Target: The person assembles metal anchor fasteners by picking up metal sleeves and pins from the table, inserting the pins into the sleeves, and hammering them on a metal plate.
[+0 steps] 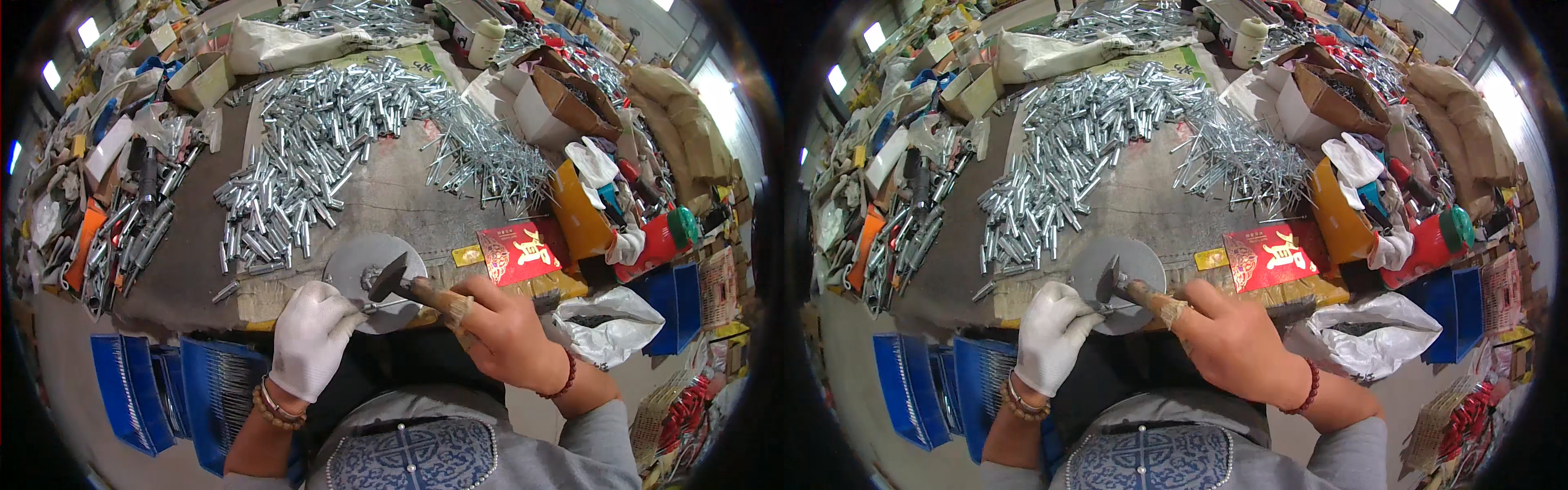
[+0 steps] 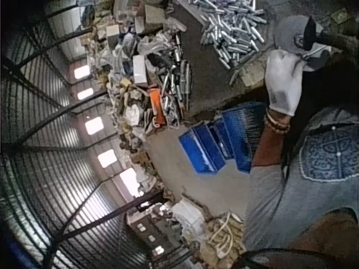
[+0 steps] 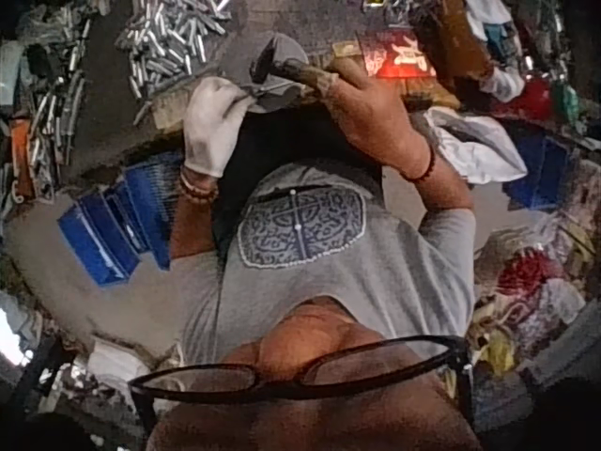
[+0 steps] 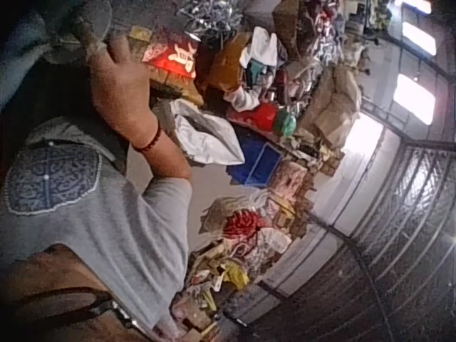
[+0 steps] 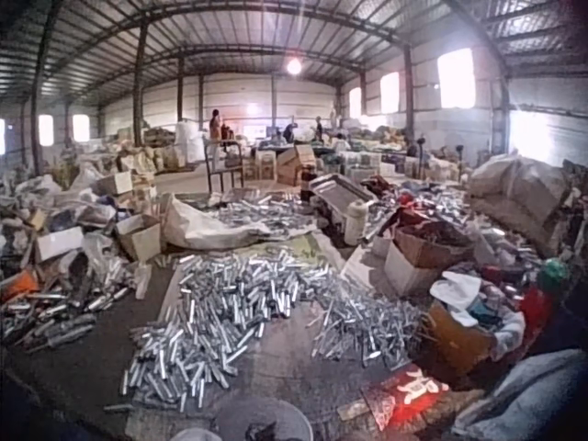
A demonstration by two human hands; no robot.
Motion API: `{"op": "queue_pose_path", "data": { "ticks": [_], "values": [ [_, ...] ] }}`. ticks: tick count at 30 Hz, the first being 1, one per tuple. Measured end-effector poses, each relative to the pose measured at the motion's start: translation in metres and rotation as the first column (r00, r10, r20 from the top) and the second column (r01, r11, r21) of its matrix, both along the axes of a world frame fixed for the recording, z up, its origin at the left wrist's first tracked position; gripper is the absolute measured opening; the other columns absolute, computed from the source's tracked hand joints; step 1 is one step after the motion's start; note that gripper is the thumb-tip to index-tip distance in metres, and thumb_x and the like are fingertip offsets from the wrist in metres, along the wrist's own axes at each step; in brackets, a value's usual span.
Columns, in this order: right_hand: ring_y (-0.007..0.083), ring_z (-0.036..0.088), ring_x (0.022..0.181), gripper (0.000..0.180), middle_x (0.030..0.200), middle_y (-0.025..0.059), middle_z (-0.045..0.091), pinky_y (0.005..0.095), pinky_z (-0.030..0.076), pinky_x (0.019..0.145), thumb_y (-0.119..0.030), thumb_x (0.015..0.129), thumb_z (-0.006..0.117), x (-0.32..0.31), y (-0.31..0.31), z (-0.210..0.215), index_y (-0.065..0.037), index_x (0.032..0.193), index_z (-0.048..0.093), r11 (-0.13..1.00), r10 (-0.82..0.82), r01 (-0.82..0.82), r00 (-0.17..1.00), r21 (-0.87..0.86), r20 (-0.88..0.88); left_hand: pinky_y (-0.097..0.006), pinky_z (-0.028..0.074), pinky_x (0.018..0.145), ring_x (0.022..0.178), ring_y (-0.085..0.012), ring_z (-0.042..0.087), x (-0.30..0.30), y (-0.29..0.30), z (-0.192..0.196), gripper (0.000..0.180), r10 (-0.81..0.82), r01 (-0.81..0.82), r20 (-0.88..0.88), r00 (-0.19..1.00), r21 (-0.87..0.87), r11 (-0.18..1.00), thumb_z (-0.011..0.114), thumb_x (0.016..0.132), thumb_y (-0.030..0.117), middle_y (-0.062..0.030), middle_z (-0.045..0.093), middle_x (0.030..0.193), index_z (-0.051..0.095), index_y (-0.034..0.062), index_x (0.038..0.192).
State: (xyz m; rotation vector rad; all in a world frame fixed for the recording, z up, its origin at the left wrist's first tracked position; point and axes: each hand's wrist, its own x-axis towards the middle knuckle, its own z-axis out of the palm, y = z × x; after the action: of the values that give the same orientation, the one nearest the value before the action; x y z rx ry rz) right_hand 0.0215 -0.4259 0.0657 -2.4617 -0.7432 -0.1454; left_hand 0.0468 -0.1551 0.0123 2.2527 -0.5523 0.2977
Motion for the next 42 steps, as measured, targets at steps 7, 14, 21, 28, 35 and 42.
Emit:
{"op": "queue_pose_path", "data": {
  "ticks": [7, 14, 21, 28, 35, 42],
  "values": [
    [0.0256, 0.067, 0.076, 0.046, 0.099, 0.0083, 0.059, 0.0381, 0.055, 0.062, -0.002, 0.086, 0.071, -0.007, 0.008, -0.008, -0.012, 0.131, 0.07, 0.999, 0.032, -0.027, 0.993, -0.045, 0.118, -0.041, 0.05, 0.074, 0.084, -0.0307, 0.062, 0.001, 0.001, 0.0, 0.014, -0.027, 0.027, -0.011, 1.0, -0.04, 0.999, 0.083, 0.077, -0.002, -0.011, 0.061, 0.087, 0.072, 0.0009, 0.086],
    [0.023, 0.066, 0.076, 0.05, 0.098, 0.0078, 0.06, 0.0366, 0.055, 0.062, -0.003, 0.086, 0.07, -0.016, 0.011, -0.018, -0.014, 0.135, 0.07, 0.995, 0.031, -0.016, 0.988, -0.101, 0.151, -0.04, 0.05, 0.073, 0.083, -0.0305, 0.062, 0.001, 0.001, -0.001, 0.017, -0.01, 0.01, 0.004, 1.0, -0.03, 0.999, 0.083, 0.076, -0.004, -0.0111, 0.061, 0.089, 0.071, 0.0012, 0.086],
    [0.0231, 0.065, 0.076, 0.054, 0.096, 0.0072, 0.059, 0.0366, 0.054, 0.062, -0.004, 0.087, 0.068, -0.014, 0.011, -0.017, -0.015, 0.14, 0.068, 0.972, -0.067, 0.007, 0.966, 0.235, 0.249, -0.04, 0.051, 0.073, 0.083, -0.031, 0.063, 0.002, 0.002, -0.005, 0.016, -0.002, 0.002, 0.023, 1.0, 0.005, 1.0, 0.083, 0.075, -0.003, -0.0114, 0.062, 0.088, 0.071, 0.0008, 0.085],
    [0.0269, 0.066, 0.076, 0.061, 0.094, 0.0091, 0.058, 0.0414, 0.054, 0.063, -0.002, 0.086, 0.068, -0.005, 0.007, -0.024, -0.017, 0.145, 0.066, 0.997, 0.044, -0.036, 0.992, -0.067, 0.119, -0.041, 0.051, 0.075, 0.085, -0.0313, 0.064, 0.001, 0.002, -0.001, 0.015, 0.009, -0.009, -0.026, 1.0, 0.009, 1.0, 0.083, 0.076, -0.002, -0.0117, 0.063, 0.089, 0.074, 0.0015, 0.087],
    [0.0348, 0.066, 0.091, 0.052, 0.099, 0.0121, 0.061, 0.0477, 0.054, 0.072, -0.001, 0.079, 0.072, 0.022, 0.004, -0.019, -0.01, 0.131, 0.069, 0.992, -0.058, 0.06, 0.998, -0.108, 0.024, -0.041, 0.052, 0.077, 0.087, -0.0307, 0.065, -0.002, 0.01, 0.003, 0.014, -0.02, 0.019, -0.041, 0.999, -0.022, 1.0, 0.082, 0.078, 0.003, -0.0115, 0.065, 0.088, 0.079, 0.0034, 0.091],
    [0.0355, 0.066, 0.09, 0.031, 0.097, 0.0126, 0.061, 0.0473, 0.053, 0.072, -0.007, 0.079, 0.075, -0.002, 0.029, -0.026, -0.006, 0.107, 0.063, 0.994, 0.005, 0.002, 0.998, -0.112, 0.06, -0.04, 0.053, 0.08, 0.09, -0.0303, 0.066, -0.004, 0.015, 0.0, 0.02, -0.027, 0.028, 0.012, 1.0, -0.02, 0.999, 0.083, 0.076, 0.002, -0.011, 0.067, 0.09, 0.08, 0.0038, 0.095]
  ]
}}
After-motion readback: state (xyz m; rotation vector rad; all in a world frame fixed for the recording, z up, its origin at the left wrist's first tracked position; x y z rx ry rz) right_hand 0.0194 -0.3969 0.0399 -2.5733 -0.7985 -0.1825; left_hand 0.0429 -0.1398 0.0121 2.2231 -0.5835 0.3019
